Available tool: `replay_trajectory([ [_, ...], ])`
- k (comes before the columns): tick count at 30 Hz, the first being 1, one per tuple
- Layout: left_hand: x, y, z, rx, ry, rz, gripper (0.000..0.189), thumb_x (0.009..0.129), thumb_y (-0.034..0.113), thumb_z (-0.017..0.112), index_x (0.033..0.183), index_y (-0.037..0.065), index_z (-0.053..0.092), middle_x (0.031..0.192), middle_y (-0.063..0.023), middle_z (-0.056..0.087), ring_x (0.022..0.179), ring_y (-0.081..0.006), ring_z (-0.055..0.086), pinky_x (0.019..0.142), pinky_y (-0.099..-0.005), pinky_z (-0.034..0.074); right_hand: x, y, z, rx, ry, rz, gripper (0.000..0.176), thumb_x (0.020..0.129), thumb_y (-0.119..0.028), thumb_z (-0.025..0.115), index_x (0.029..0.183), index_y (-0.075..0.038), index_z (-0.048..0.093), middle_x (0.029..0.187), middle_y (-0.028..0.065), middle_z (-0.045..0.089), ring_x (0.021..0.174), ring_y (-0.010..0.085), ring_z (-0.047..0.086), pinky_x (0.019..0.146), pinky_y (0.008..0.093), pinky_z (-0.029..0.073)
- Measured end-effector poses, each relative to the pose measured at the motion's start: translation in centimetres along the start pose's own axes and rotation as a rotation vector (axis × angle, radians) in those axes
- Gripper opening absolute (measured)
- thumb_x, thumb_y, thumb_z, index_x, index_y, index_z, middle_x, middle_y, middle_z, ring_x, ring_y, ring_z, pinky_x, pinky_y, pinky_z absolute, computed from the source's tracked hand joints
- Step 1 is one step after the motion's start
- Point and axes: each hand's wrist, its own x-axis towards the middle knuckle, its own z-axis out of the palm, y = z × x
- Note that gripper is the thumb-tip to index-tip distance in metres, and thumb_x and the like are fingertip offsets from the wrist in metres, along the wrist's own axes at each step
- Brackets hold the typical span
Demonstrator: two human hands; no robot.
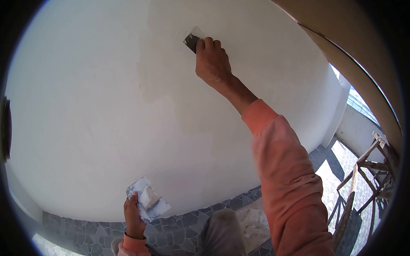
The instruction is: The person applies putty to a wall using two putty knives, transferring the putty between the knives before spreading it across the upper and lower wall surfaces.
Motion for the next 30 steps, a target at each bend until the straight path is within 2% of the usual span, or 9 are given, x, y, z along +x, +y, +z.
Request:
replay_trajectory([
  [4, 0.0, 0.2, 0.1, -0.012, -0.001, -0.001, 0.03, 0.101, 0.02, 0.051, 0.119, -0.004, 0.056, 0.106, -0.0114, 0.066, 0.093, -0.0204, 0.066, 0.08, -0.0334, 0.054, -2.4, 0.1, -1.8, 0.225, 0.02, -0.423, 0.036, 0.085, 0.001, 0.054, 0.12, 0.007, 0.056, 0.108, 0.0153, 0.057, 0.098, 0.0295, 0.059, 0.074, 0.0372, 0.055],
  [5, 0.0, 0.2, 0.1, -0.011, 0.005, -0.007, 0.03, 0.101, 0.02, 0.051, 0.119, -0.004, 0.056, 0.107, -0.0115, 0.066, 0.093, -0.0204, 0.066, 0.08, -0.0334, 0.054, -2.6, 0.1, -2.1, 0.198, 0.038, -0.405, 0.037, 0.086, 0.002, 0.054, 0.123, 0.003, 0.057, 0.111, 0.0128, 0.057, 0.102, 0.0277, 0.06, 0.077, 0.0376, 0.055],
  [9, -0.1, 0.1, 0.0, -0.018, -0.019, 0.004, 0.03, 0.101, 0.02, 0.051, 0.119, -0.004, 0.055, 0.107, -0.0111, 0.066, 0.093, -0.0205, 0.066, 0.08, -0.0337, 0.055, 0.8, 1.6, -2.7, 0.215, 0.103, -0.065, 0.036, 0.085, 0.003, 0.054, 0.121, 0.005, 0.056, 0.11, 0.015, 0.057, 0.099, 0.0306, 0.061, 0.08, 0.0405, 0.056],
  [12, -0.2, 0.2, 0.1, -0.025, -0.008, 0.01, 0.03, 0.101, 0.019, 0.051, 0.12, -0.004, 0.055, 0.107, -0.0106, 0.066, 0.093, -0.0206, 0.067, 0.08, -0.0339, 0.055, 3.6, 2.8, -1.5, 0.147, 0.128, -0.004, 0.036, 0.085, 0.003, 0.053, 0.12, 0.006, 0.056, 0.109, 0.0159, 0.057, 0.098, 0.0332, 0.06, 0.077, 0.0419, 0.057],
  [15, -0.2, 0.1, 0.1, -0.02, -0.01, 0.012, 0.03, 0.101, 0.019, 0.051, 0.12, -0.004, 0.055, 0.107, -0.0105, 0.066, 0.093, -0.0207, 0.066, 0.081, -0.0341, 0.055, 3.9, 1.4, -0.9, 0.148, 0.085, -0.007, 0.038, 0.084, 0.003, 0.053, 0.122, 0.005, 0.056, 0.11, 0.0148, 0.057, 0.1, 0.0319, 0.059, 0.081, 0.0423, 0.055],
  [20, -0.5, 0.5, 0.4, -0.041, -0.027, 0.002, 0.03, 0.101, 0.019, 0.051, 0.12, -0.004, 0.055, 0.107, -0.0108, 0.066, 0.094, -0.0208, 0.067, 0.081, -0.0343, 0.055, -0.6, -1.6, -0.7, 0.104, 0.085, -0.45, 0.044, 0.083, 0.006, 0.054, 0.127, 0.002, 0.056, 0.115, 0.0121, 0.056, 0.105, 0.0279, 0.056, 0.092, 0.0409, 0.048],
  [24, -0.3, 0.3, 0.2, -0.05, -0.026, 0.009, 0.031, 0.101, 0.019, 0.051, 0.12, -0.005, 0.055, 0.108, -0.0117, 0.066, 0.095, -0.021, 0.067, 0.081, -0.0345, 0.055, -2.6, -1.5, -2.5, 0.266, -0.071, -0.519, 0.045, 0.083, 0.005, 0.057, 0.128, 0.0, 0.056, 0.121, 0.0116, 0.057, 0.111, 0.0266, 0.057, 0.095, 0.0402, 0.048],
  [26, -0.2, 0.2, 0.1, -0.05, -0.036, 0.004, 0.031, 0.101, 0.019, 0.051, 0.12, -0.005, 0.055, 0.109, -0.0122, 0.066, 0.096, -0.0212, 0.066, 0.082, -0.0347, 0.055, -1.4, -0.5, -3.2, 0.257, 0.063, -0.396, 0.044, 0.084, 0.007, 0.053, 0.128, -0.001, 0.057, 0.118, 0.0117, 0.059, 0.107, 0.0279, 0.059, 0.092, 0.0407, 0.051],
  [30, -0.3, 0.3, 0.3, -0.049, -0.019, 0.005, 0.031, 0.101, 0.019, 0.051, 0.12, -0.005, 0.054, 0.109, -0.0125, 0.065, 0.095, -0.0211, 0.066, 0.081, -0.0348, 0.055, 3.4, 2.8, -2.1, 0.194, 0.132, -0.005, 0.038, 0.086, 0.004, 0.05, 0.124, 0.003, 0.056, 0.112, 0.0153, 0.059, 0.103, 0.0316, 0.06, 0.084, 0.0434, 0.054],
])
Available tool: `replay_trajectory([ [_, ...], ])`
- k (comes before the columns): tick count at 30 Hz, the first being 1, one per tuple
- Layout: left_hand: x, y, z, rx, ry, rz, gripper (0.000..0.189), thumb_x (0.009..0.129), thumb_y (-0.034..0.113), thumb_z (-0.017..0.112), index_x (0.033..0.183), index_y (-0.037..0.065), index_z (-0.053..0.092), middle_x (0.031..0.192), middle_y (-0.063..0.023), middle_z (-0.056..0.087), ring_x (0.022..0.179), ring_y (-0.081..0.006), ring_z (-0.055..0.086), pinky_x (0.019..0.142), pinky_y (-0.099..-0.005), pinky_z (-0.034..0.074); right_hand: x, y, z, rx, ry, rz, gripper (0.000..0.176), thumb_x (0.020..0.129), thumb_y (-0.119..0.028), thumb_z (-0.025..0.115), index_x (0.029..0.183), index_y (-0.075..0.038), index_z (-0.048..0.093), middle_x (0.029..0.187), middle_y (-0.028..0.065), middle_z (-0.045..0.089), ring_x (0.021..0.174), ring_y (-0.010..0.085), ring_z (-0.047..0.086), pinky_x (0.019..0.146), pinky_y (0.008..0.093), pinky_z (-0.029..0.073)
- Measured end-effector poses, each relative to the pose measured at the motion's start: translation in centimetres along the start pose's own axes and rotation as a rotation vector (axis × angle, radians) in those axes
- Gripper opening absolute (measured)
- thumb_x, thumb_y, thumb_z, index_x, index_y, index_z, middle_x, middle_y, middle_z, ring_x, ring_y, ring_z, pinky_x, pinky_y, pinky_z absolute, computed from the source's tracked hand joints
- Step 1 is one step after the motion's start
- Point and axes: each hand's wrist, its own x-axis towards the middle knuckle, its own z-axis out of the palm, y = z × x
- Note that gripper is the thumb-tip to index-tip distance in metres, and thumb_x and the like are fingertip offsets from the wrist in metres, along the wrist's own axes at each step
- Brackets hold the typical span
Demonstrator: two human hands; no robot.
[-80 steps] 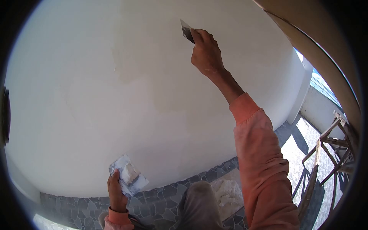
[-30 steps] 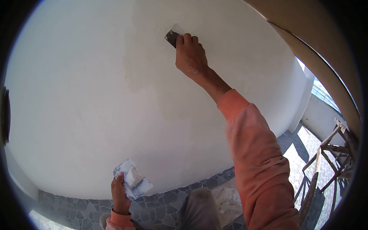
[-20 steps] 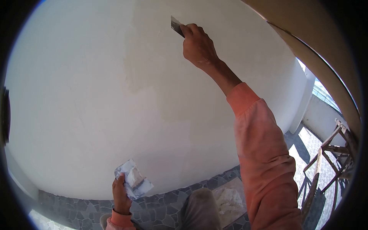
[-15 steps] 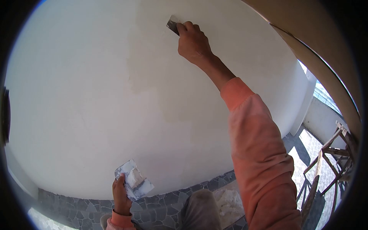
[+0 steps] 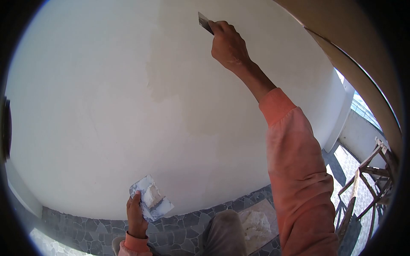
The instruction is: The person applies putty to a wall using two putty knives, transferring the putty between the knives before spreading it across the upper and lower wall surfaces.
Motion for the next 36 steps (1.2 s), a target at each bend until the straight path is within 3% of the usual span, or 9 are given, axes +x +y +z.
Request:
replay_trajectory([
  [3, 0.2, -0.1, -0.2, -0.001, 0.012, -0.004, 0.031, 0.101, 0.019, 0.05, 0.12, -0.005, 0.054, 0.109, -0.0125, 0.066, 0.095, -0.0211, 0.067, 0.08, -0.0347, 0.056, 2.5, 0.9, 0.9, -0.096, -0.003, 0.135, 0.036, 0.086, 0.001, 0.051, 0.121, 0.004, 0.056, 0.11, 0.0173, 0.058, 0.1, 0.0331, 0.06, 0.081, 0.0441, 0.055],
  [6, 0.2, -0.1, -0.3, 0.01, 0.006, -0.008, 0.031, 0.101, 0.019, 0.05, 0.12, -0.006, 0.054, 0.109, -0.0128, 0.066, 0.094, -0.0212, 0.067, 0.08, -0.0348, 0.056, 2.5, -0.8, 2.1, -0.15, -0.045, 0.065, 0.036, 0.085, 0.0, 0.052, 0.12, 0.005, 0.056, 0.108, 0.0185, 0.057, 0.096, 0.0334, 0.06, 0.079, 0.0445, 0.055],
  [10, -0.1, 0.3, 0.2, 0.008, -0.005, -0.006, 0.032, 0.101, 0.019, 0.05, 0.12, -0.006, 0.054, 0.109, -0.0131, 0.066, 0.094, -0.0216, 0.067, 0.08, -0.0349, 0.056, -0.6, -4.4, 2.7, -0.039, 0.023, -0.359, 0.04, 0.082, 0.004, 0.054, 0.121, 0.002, 0.058, 0.105, 0.0139, 0.059, 0.093, 0.0289, 0.059, 0.083, 0.0402, 0.051],
  [13, -0.1, 0.2, 0.1, 0.002, -0.005, -0.002, 0.032, 0.101, 0.019, 0.05, 0.12, -0.006, 0.054, 0.108, -0.0132, 0.066, 0.094, -0.0218, 0.067, 0.079, -0.0349, 0.056, -2.5, -5.0, 1.0, 0.12, -0.206, -0.523, 0.041, 0.082, 0.007, 0.054, 0.121, -0.002, 0.06, 0.111, 0.0103, 0.062, 0.1, 0.0267, 0.06, 0.089, 0.0386, 0.049],
  [16, -0.1, 0.1, 0.1, -0.005, -0.008, 0.008, 0.031, 0.101, 0.019, 0.05, 0.12, -0.006, 0.054, 0.108, -0.0132, 0.066, 0.093, -0.0219, 0.067, 0.079, -0.0351, 0.056, -2.8, -4.4, -0.8, 0.148, -0.176, -0.472, 0.041, 0.082, 0.008, 0.053, 0.121, -0.002, 0.06, 0.115, 0.0104, 0.062, 0.104, 0.0267, 0.061, 0.09, 0.0392, 0.05],
  [20, -0.1, 0.1, 0.1, 0.001, -0.002, -0.002, 0.031, 0.101, 0.019, 0.05, 0.119, -0.005, 0.054, 0.108, -0.0127, 0.066, 0.093, -0.0212, 0.067, 0.078, -0.0346, 0.056, 0.1, -0.8, -0.8, 0.098, -0.05, -0.057, 0.039, 0.086, 0.004, 0.05, 0.124, 0.0, 0.057, 0.115, 0.013, 0.061, 0.105, 0.0299, 0.061, 0.088, 0.0401, 0.053],
  [26, 0.3, -0.3, -0.3, -0.001, 0.009, -0.004, 0.029, 0.101, 0.019, 0.05, 0.119, -0.004, 0.055, 0.107, -0.0113, 0.066, 0.093, -0.0199, 0.067, 0.08, -0.0339, 0.055, 3.2, -0.9, 2.0, -0.128, -0.039, 0.016, 0.038, 0.084, 0.0, 0.051, 0.122, 0.005, 0.056, 0.109, 0.0181, 0.059, 0.099, 0.0336, 0.06, 0.081, 0.0454, 0.054],
  [30, 0.2, -0.1, -0.2, 0.004, 0.002, -0.013, 0.029, 0.101, 0.019, 0.051, 0.119, -0.004, 0.055, 0.107, -0.0112, 0.066, 0.093, -0.0203, 0.067, 0.08, -0.0338, 0.055, 0.5, -4.7, 3.8, -0.101, 0.059, -0.314, 0.039, 0.081, 0.001, 0.056, 0.12, 0.004, 0.058, 0.11, 0.0147, 0.057, 0.098, 0.0287, 0.057, 0.082, 0.0413, 0.05],
  [36, 0.1, 0.0, 0.0, 0.018, 0.016, 0.006, 0.031, 0.101, 0.019, 0.051, 0.119, -0.005, 0.055, 0.107, -0.0117, 0.066, 0.093, -0.0211, 0.067, 0.08, -0.0337, 0.055, -3.4, -5.5, 0.8, 0.067, -0.19, -0.579, 0.043, 0.081, 0.007, 0.056, 0.123, -0.002, 0.058, 0.116, 0.0101, 0.059, 0.105, 0.025, 0.058, 0.088, 0.0389, 0.048],
])
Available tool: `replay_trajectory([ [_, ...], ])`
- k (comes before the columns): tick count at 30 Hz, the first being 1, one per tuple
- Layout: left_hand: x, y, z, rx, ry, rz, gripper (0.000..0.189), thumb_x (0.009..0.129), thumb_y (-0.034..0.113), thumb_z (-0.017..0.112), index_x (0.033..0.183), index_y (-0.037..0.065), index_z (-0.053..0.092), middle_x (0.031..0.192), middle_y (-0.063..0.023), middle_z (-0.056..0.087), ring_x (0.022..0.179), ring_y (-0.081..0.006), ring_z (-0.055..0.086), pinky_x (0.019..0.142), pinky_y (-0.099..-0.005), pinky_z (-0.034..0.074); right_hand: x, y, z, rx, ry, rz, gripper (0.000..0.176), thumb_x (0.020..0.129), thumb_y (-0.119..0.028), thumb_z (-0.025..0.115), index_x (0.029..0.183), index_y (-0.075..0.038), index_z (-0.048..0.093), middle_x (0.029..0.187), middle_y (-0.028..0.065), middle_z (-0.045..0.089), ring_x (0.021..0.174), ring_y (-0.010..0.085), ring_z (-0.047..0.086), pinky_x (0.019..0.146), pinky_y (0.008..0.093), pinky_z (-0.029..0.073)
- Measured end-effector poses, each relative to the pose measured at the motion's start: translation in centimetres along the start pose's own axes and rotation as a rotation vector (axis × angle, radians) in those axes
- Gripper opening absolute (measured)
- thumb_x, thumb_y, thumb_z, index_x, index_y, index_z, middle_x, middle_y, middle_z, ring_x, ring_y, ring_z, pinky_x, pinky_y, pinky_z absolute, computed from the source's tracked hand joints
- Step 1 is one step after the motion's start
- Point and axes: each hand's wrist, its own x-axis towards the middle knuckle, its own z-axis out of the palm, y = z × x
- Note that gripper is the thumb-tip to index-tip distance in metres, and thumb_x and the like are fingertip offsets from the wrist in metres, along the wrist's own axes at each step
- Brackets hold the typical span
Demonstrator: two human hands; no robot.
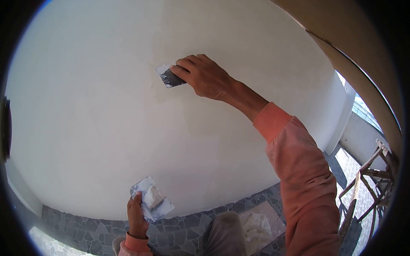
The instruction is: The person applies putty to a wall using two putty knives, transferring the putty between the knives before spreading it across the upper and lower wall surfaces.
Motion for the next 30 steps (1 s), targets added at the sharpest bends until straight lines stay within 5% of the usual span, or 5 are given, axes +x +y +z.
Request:
replay_trajectory([
  [6, 0.0, -0.1, -0.3, -0.009, -0.014, 0.008, 0.031, 0.101, 0.019, 0.051, 0.12, -0.005, 0.055, 0.109, -0.0116, 0.065, 0.094, -0.0207, 0.066, 0.081, -0.0335, 0.054, -0.2, 5.9, -2.2, 0.153, 0.174, 0.564, 0.039, 0.091, 0.002, 0.046, 0.128, -0.003, 0.056, 0.117, 0.0113, 0.059, 0.107, 0.0289, 0.059, 0.091, 0.0401, 0.05],
  [9, -0.2, 0.0, 0.2, -0.008, 0.007, 0.013, 0.031, 0.101, 0.02, 0.051, 0.12, -0.004, 0.055, 0.108, -0.0112, 0.065, 0.094, -0.0199, 0.065, 0.081, -0.0331, 0.054, -2.7, 9.6, -2.8, 0.049, 0.162, 0.679, 0.04, 0.092, -0.001, 0.044, 0.13, -0.004, 0.055, 0.119, 0.0119, 0.059, 0.108, 0.0295, 0.058, 0.093, 0.0397, 0.049],
  [17, -0.3, 0.2, 0.4, 0.007, 0.004, 0.008, 0.03, 0.101, 0.019, 0.051, 0.119, -0.004, 0.055, 0.107, -0.0106, 0.066, 0.091, -0.019, 0.066, 0.078, -0.0327, 0.054, -6.1, 10.6, -0.8, -0.088, 0.105, 0.594, 0.047, 0.086, -0.003, 0.052, 0.133, -0.002, 0.052, 0.124, 0.0107, 0.056, 0.111, 0.0307, 0.057, 0.09, 0.0423, 0.052],
  [26, -0.1, 0.3, 0.3, 0.017, 0.008, -0.007, 0.033, 0.101, 0.019, 0.05, 0.123, -0.006, 0.052, 0.11, -0.013, 0.064, 0.096, -0.0222, 0.065, 0.084, -0.0351, 0.054, -7.9, 1.2, 0.1, -0.061, -0.076, 0.092, 0.047, 0.081, 0.006, 0.057, 0.127, -0.002, 0.056, 0.124, 0.0106, 0.056, 0.113, 0.026, 0.057, 0.097, 0.0408, 0.047],
  [30, -0.2, 0.2, 0.3, 0.032, -0.006, 0.005, 0.034, 0.101, 0.019, 0.05, 0.123, -0.006, 0.052, 0.112, -0.0135, 0.064, 0.098, -0.0225, 0.065, 0.084, -0.0352, 0.054, -5.9, 3.0, -2.0, -0.054, 0.136, 0.292, 0.047, 0.079, 0.007, 0.057, 0.125, 0.0, 0.056, 0.121, 0.0117, 0.057, 0.108, 0.028, 0.059, 0.092, 0.0398, 0.051],
])
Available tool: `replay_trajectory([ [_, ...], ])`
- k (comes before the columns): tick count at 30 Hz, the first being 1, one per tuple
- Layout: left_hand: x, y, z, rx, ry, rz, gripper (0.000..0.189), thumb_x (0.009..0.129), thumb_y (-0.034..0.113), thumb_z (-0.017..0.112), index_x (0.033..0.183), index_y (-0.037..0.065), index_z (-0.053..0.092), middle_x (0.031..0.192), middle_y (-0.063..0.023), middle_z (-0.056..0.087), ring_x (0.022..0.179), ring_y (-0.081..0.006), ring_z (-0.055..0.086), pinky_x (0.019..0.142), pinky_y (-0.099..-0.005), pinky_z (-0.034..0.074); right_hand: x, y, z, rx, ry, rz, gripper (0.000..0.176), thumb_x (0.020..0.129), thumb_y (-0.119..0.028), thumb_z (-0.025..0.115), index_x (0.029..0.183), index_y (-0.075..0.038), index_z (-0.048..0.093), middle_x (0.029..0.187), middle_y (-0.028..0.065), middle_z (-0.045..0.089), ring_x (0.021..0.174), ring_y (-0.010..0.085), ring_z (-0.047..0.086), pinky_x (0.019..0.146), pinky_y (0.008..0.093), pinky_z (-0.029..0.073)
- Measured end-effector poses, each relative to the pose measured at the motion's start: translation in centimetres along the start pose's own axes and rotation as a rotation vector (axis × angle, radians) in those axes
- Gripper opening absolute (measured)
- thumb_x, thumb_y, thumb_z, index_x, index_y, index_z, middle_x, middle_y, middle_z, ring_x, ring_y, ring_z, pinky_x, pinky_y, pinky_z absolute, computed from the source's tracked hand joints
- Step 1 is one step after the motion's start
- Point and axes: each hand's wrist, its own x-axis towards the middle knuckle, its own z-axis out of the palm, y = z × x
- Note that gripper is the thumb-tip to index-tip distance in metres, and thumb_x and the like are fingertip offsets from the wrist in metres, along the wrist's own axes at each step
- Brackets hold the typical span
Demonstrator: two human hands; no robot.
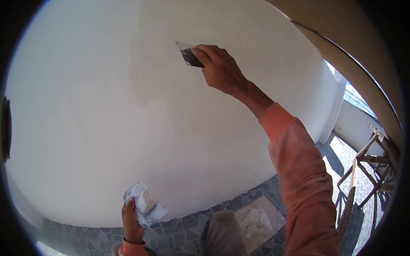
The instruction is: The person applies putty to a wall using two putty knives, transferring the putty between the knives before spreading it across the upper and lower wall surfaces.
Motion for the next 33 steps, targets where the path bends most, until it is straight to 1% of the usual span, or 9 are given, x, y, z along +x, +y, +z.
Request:
replay_trajectory([
  [4, 0.1, -0.4, -0.4, -0.005, 0.002, 0.004, 0.034, 0.101, 0.019, 0.05, 0.123, -0.006, 0.052, 0.112, -0.0132, 0.064, 0.098, -0.022, 0.065, 0.084, -0.035, 0.054, 3.8, 4.4, 0.7, -0.056, 0.011, 0.399, 0.039, 0.085, 0.0, 0.051, 0.124, 0.003, 0.053, 0.116, 0.014, 0.056, 0.104, 0.0316, 0.059, 0.082, 0.0442, 0.055],
  [16, 0.0, -0.3, -0.1, -0.009, -0.011, 0.014, 0.032, 0.101, 0.02, 0.05, 0.12, -0.005, 0.054, 0.109, -0.0123, 0.064, 0.094, -0.0183, 0.065, 0.079, -0.0322, 0.054, -2.0, -6.9, 3.0, 0.097, -0.137, -0.176, 0.036, 0.087, -0.001, 0.054, 0.123, 0.0, 0.058, 0.119, 0.0126, 0.058, 0.1, 0.0262, 0.059, 0.087, 0.0373, 0.048],
  [19, 0.5, -0.9, -0.9, -0.004, -0.03, -0.017, 0.033, 0.101, 0.021, 0.051, 0.119, -0.006, 0.054, 0.108, -0.0125, 0.064, 0.093, -0.019, 0.066, 0.079, -0.0323, 0.055, -5.2, -13.0, -0.2, 0.823, -0.243, 0.406, 0.03, 0.09, -0.003, 0.052, 0.119, 0.001, 0.059, 0.104, 0.0118, 0.063, 0.084, 0.0223, 0.061, 0.077, 0.0338, 0.049],
  [22, 0.3, -0.4, -0.6, -0.047, -0.082, -0.104, 0.034, 0.101, 0.021, 0.05, 0.121, -0.006, 0.053, 0.11, -0.0134, 0.064, 0.094, -0.0213, 0.067, 0.082, -0.0345, 0.057, -8.9, -17.8, -3.1, 1.098, -0.527, 0.865, 0.026, 0.092, -0.009, 0.051, 0.114, 0.002, 0.059, 0.083, 0.008, 0.063, 0.07, 0.0155, 0.057, 0.067, 0.031, 0.047],
  [25, 0.3, 0.0, -0.1, -0.131, -0.154, -0.207, 0.037, 0.101, 0.022, 0.048, 0.125, -0.007, 0.05, 0.114, -0.0152, 0.063, 0.099, -0.0241, 0.067, 0.086, -0.0373, 0.057, -11.8, -22.8, -3.7, 1.186, -0.474, 0.984, 0.028, 0.093, -0.012, 0.054, 0.118, 0.001, 0.058, 0.067, 0.0015, 0.057, 0.063, 0.0095, 0.049, 0.061, 0.0288, 0.043],
  [27, 0.4, -0.3, -0.6, -0.185, -0.174, -0.27, 0.04, 0.102, 0.023, 0.047, 0.129, -0.007, 0.047, 0.117, -0.0164, 0.062, 0.102, -0.0255, 0.067, 0.087, -0.0387, 0.057, -12.0, -25.4, -5.0, 1.284, -0.629, 1.018, 0.033, 0.094, -0.006, 0.051, 0.126, 0.0, 0.056, 0.079, 0.0061, 0.063, 0.072, 0.0132, 0.057, 0.069, 0.0298, 0.048],
  [30, 0.6, -0.6, -0.7, -0.256, -0.225, -0.334, 0.043, 0.102, 0.024, 0.047, 0.132, -0.006, 0.045, 0.121, -0.0177, 0.061, 0.106, -0.0267, 0.065, 0.089, -0.0398, 0.056, -13.1, -28.4, -3.5, 1.446, -0.241, 0.446, 0.066, 0.077, 0.014, 0.046, 0.14, -0.003, 0.047, 0.148, 0.0163, 0.046, 0.135, 0.0337, 0.046, 0.113, 0.042, 0.037],
  [31, 0.5, -0.6, -0.8, -0.288, -0.257, -0.344, 0.044, 0.102, 0.025, 0.047, 0.133, -0.006, 0.045, 0.122, -0.0179, 0.06, 0.107, -0.0269, 0.065, 0.09, -0.0398, 0.055, -13.2, -29.0, -3.0, 1.456, -0.198, 0.293, 0.079, 0.067, 0.016, 0.049, 0.142, -0.007, 0.047, 0.148, 0.0161, 0.044, 0.137, 0.0336, 0.043, 0.115, 0.0451, 0.035],
  [33, 0.5, -0.6, -1.6, -0.378, -0.324, -0.409, 0.045, 0.102, 0.027, 0.047, 0.132, -0.005, 0.046, 0.121, -0.0182, 0.061, 0.106, -0.0271, 0.064, 0.09, -0.0389, 0.054, -13.5, -30.8, -3.3, 1.37, -0.272, 0.165, 0.075, 0.073, 0.013, 0.055, 0.143, -0.011, 0.046, 0.15, 0.0133, 0.042, 0.138, 0.0287, 0.042, 0.117, 0.0472, 0.032],
])
